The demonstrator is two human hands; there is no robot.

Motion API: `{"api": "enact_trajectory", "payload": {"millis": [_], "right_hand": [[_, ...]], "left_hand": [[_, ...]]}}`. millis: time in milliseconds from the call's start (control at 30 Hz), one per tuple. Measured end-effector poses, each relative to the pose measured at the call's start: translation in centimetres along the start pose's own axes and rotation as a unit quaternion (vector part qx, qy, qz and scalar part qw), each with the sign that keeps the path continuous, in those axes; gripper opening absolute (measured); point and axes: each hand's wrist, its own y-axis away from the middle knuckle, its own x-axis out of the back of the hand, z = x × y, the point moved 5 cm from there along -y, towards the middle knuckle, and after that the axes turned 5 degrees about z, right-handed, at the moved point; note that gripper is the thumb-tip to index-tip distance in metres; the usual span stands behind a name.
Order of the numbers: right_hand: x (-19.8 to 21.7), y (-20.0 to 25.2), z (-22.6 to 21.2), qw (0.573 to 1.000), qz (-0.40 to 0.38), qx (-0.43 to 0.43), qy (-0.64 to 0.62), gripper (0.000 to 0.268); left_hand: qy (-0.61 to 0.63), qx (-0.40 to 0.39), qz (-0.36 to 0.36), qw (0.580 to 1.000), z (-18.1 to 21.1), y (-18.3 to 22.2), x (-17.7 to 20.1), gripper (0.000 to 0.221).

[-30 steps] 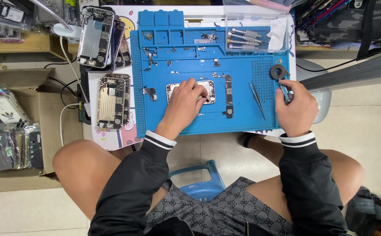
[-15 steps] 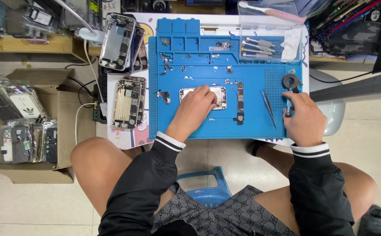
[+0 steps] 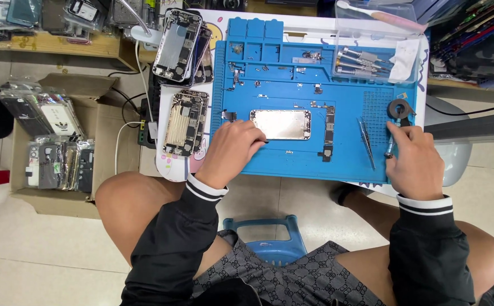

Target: Realigning and connecting internal ribbon cables and components on a smartphone motherboard during a repair.

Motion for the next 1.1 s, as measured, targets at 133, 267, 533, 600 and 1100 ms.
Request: {"api": "enact_trajectory", "payload": {"millis": [133, 267, 533, 600, 1100], "right_hand": [[-0.4, 0.0, -0.2, 1.0, 0.009, 0.022, 0.007, 0.073], [-0.5, 0.1, -0.5, 0.999, 0.017, 0.034, 0.024, 0.068], [-1.0, 0.0, -0.3, 0.997, 0.04, 0.047, 0.049, 0.066], [-1.1, -0.2, -0.2, 0.995, 0.042, 0.052, 0.08, 0.062], [-0.7, -0.2, -0.4, 0.997, 0.045, 0.037, 0.06, 0.06]], "left_hand": [[-0.025, 0.012, 0.005, 1.0, -0.9, 0.7, 0.2, 0.009], [-0.019, 0.016, 0.012, 1.0, -1.1, 1.2, -0.7, 0.01], [0.049, 0.047, 0.001, 0.998, -1.2, 0.6, -2.7, 0.013], [0.02, 0.042, -0.006, 0.999, -1.1, 0.4, -2.7, 0.013], [-0.049, -0.01, -0.008, 0.999, -1.1, 0.7, -2.7, 0.013]]}}
